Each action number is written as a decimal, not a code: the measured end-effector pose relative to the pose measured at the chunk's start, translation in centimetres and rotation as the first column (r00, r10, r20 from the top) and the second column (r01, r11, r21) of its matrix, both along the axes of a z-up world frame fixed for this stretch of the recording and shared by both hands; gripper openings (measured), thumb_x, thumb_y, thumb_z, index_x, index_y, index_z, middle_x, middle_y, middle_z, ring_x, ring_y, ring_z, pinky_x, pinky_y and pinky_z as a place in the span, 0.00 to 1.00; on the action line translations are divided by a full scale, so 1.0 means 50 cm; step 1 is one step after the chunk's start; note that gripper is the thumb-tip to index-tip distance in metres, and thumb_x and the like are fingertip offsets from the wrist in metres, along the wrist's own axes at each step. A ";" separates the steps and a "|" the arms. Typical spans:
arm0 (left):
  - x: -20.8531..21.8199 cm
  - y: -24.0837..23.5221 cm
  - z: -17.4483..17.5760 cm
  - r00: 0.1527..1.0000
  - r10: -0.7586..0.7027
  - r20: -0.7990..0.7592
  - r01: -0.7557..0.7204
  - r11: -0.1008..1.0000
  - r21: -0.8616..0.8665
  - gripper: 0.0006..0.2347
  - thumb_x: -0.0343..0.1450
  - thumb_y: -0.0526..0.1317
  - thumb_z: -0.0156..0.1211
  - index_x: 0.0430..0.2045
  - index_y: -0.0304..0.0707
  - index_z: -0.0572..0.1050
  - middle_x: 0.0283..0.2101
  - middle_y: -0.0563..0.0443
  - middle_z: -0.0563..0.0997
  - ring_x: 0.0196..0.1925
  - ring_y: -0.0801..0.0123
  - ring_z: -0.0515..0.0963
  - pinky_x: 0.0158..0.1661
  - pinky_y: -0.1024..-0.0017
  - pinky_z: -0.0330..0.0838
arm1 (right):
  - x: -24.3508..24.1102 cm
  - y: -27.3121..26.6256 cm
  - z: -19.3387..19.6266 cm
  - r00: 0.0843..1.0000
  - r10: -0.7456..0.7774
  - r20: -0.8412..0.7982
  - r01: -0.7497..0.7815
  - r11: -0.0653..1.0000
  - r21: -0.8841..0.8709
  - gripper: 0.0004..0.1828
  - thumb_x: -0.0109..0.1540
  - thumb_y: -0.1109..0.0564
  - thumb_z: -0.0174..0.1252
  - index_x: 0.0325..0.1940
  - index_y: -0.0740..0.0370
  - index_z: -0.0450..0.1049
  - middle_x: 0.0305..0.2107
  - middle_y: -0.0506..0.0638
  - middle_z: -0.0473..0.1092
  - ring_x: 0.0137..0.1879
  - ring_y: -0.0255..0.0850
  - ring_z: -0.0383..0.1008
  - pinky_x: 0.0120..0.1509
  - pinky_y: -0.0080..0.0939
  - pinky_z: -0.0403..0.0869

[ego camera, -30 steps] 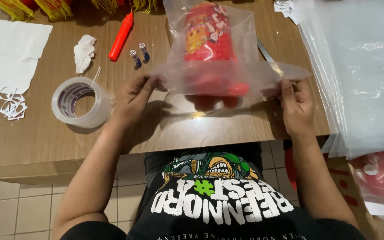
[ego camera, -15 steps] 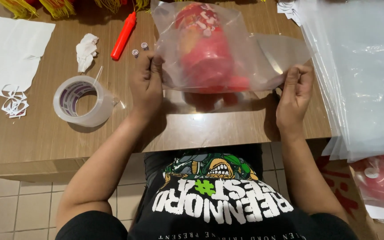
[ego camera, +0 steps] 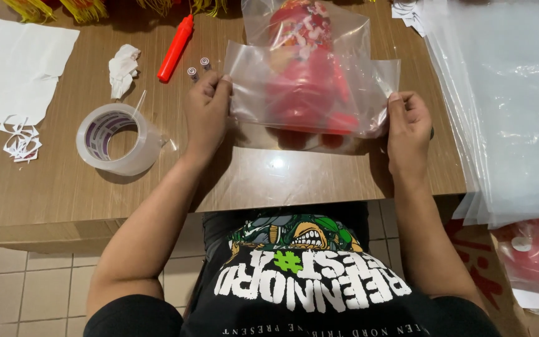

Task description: Assembling a red toy lantern by applying stickers and inserting batteries into the handle.

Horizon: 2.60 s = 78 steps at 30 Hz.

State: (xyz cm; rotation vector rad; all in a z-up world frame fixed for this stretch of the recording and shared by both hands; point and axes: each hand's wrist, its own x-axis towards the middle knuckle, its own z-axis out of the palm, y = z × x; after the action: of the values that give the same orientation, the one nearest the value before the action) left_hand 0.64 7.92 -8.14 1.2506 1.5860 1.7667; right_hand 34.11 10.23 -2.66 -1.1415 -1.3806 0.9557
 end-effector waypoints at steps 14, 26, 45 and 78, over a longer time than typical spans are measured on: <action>0.032 -0.051 0.107 0.999 -0.036 -0.036 0.034 0.999 -0.037 0.03 0.72 0.33 0.57 0.32 0.43 0.71 0.22 0.56 0.66 0.26 0.76 0.68 0.32 0.78 0.64 | 0.001 0.013 0.018 0.968 -0.069 -0.241 0.018 0.978 -0.208 0.04 0.66 0.56 0.57 0.39 0.52 0.68 0.27 0.44 0.62 0.22 0.34 0.68 0.21 0.31 0.69; -0.016 -0.263 0.252 0.933 0.248 -0.259 -0.127 0.904 0.408 0.16 0.75 0.22 0.53 0.52 0.40 0.60 0.51 0.45 0.66 0.43 0.66 0.67 0.43 0.73 0.64 | 0.002 -0.105 0.104 0.994 -0.096 0.055 0.063 0.900 0.431 0.20 0.70 0.68 0.54 0.58 0.54 0.54 0.50 0.54 0.54 0.56 0.45 0.57 0.63 0.43 0.66; -0.164 -0.354 0.139 0.606 -0.123 -0.786 -0.223 0.922 -0.317 0.20 0.72 0.44 0.65 0.55 0.28 0.73 0.44 0.38 0.79 0.49 0.44 0.80 0.64 0.50 0.53 | -0.241 -0.199 0.088 0.251 0.940 0.231 -0.960 0.272 -0.064 0.13 0.66 0.59 0.56 0.53 0.68 0.74 0.39 0.61 0.75 0.44 0.48 0.78 0.48 0.52 0.77; -0.244 -0.198 0.219 0.972 -0.123 -0.202 0.060 0.954 -0.295 0.05 0.71 0.41 0.69 0.27 0.56 0.77 0.50 0.68 0.78 0.55 0.82 0.75 0.54 0.72 0.56 | -0.215 -0.177 0.087 0.162 0.957 0.239 -0.959 0.210 -0.193 0.13 0.67 0.53 0.54 0.54 0.60 0.74 0.44 0.48 0.75 0.48 0.37 0.78 0.54 0.34 0.77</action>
State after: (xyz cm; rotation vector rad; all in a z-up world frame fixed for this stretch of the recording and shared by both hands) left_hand -11.57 -1.99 2.81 1.3843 1.7975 1.3193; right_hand 23.34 1.36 1.72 -0.1878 -2.4889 1.6965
